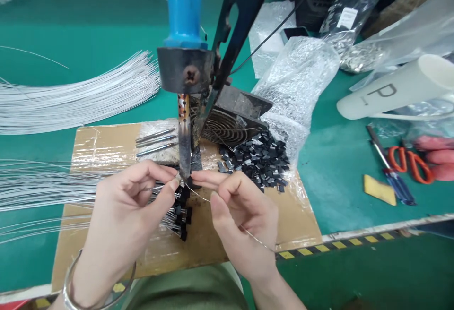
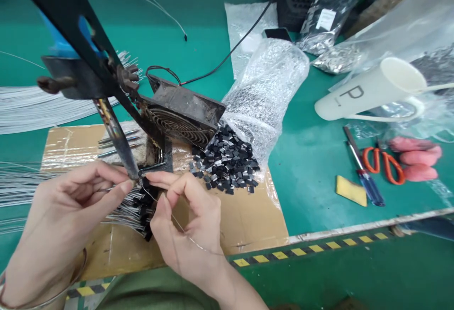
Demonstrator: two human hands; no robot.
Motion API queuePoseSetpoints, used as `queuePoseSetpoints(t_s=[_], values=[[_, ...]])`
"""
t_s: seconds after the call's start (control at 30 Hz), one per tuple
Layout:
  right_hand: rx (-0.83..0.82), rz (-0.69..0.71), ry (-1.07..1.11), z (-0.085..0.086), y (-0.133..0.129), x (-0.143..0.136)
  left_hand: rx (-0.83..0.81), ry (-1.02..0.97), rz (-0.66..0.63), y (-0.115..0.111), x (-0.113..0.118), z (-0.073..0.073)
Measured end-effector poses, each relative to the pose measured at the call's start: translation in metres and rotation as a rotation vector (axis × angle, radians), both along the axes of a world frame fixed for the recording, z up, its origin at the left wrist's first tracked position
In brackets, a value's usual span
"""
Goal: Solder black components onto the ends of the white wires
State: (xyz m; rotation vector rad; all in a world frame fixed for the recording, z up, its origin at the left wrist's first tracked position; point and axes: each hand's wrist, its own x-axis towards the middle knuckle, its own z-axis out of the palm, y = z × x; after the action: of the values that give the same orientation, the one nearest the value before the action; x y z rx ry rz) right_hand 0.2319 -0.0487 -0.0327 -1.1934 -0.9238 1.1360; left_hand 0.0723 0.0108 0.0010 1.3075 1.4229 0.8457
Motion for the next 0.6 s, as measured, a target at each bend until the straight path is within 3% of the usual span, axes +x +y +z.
queuePoseSetpoints(t_s=[0.6], values=[[0.014, -0.025, 0.004, 0.0034, 0.0016, -0.0011, 0.01, 0.006, 0.008, -0.0001, -0.002, -0.0003]])
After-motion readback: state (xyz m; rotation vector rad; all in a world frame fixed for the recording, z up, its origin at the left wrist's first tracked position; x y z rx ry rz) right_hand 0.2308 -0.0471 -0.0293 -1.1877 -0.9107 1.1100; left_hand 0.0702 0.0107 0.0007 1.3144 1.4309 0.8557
